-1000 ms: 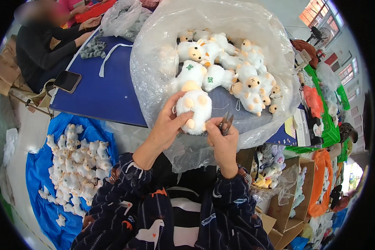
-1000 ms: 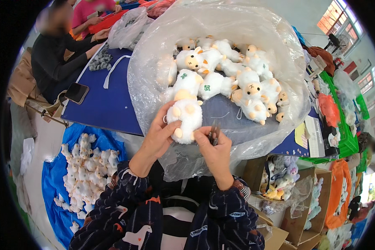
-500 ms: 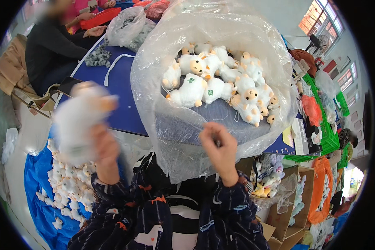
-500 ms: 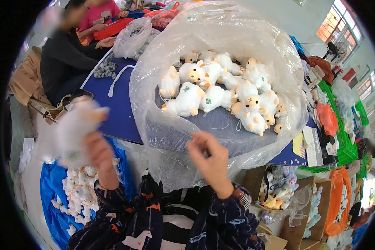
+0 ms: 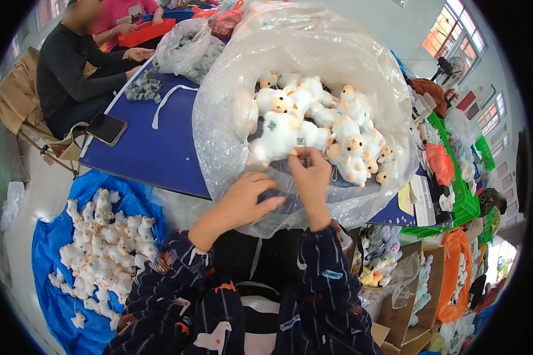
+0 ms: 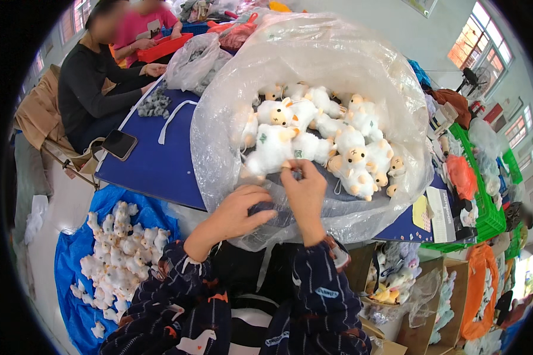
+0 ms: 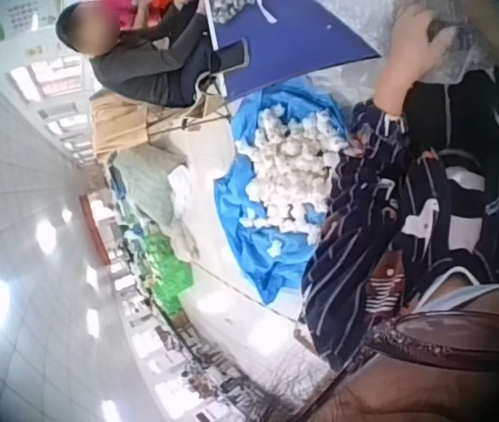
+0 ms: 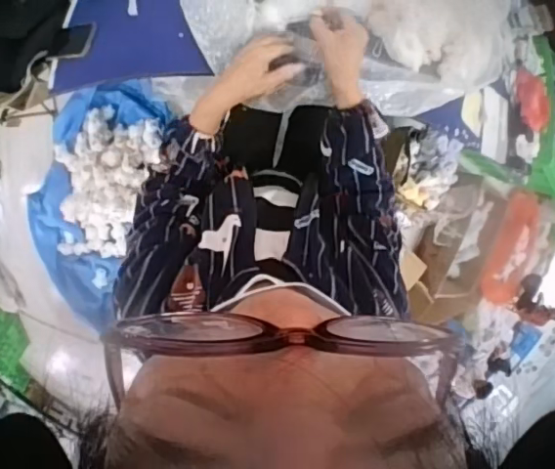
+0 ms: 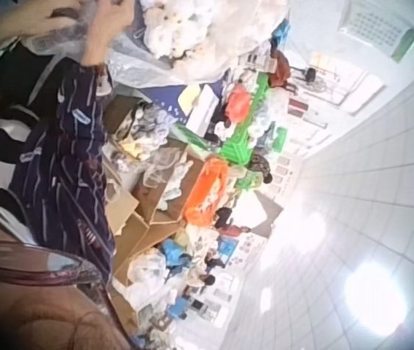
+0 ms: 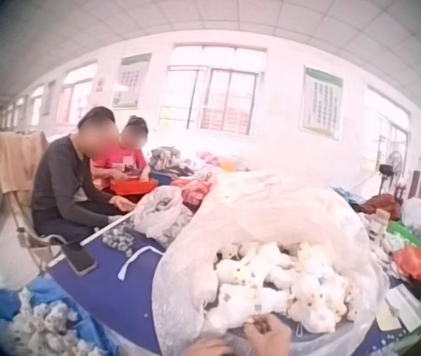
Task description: The person uses small scissors to trim loose threads and excess fabric from small white plush toys. They handle each toy one at a time, rotate it to access different sides, and place the finished items into a large plastic bag on the table.
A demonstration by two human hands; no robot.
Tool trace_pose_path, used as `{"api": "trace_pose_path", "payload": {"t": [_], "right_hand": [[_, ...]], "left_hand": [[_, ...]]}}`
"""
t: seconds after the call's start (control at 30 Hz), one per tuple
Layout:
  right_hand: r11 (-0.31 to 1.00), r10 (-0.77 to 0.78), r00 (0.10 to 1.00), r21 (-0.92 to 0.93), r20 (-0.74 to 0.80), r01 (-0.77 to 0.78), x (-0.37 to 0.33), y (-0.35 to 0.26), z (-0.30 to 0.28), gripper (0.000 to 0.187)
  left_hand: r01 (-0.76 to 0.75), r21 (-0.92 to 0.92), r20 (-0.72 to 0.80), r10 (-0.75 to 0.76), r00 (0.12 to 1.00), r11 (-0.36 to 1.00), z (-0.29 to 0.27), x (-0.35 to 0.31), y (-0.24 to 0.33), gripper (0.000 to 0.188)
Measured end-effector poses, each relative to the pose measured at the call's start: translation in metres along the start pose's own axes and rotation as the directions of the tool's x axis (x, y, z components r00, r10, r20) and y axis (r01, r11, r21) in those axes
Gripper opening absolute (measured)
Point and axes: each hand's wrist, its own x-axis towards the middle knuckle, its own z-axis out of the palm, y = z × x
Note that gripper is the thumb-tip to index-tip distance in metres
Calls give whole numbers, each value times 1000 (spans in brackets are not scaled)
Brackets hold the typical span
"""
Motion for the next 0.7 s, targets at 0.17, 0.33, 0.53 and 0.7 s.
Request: {"api": "trace_pose_path", "payload": {"t": [0.17, 0.33, 0.53, 0.7], "right_hand": [[871, 291, 948, 375, 128, -318, -12, -27, -39, 11], [548, 433, 719, 474, 544, -689, -36, -31, -44, 9], [960, 167, 980, 207, 112, -187, -63, -22, -50, 20], [942, 37, 977, 319, 210, -104, -48, -43, -52, 18]], "left_hand": [[131, -275, -159, -180, 971, 952, -4, -2, 3, 55], [-46, -459, -379, -149, 913, 887, 5, 4, 11, 66], [28, -352, -372, -167, 913, 936, 2, 1, 15, 52], [73, -268, -194, -128, 973, 961, -2, 6, 27, 45]]}}
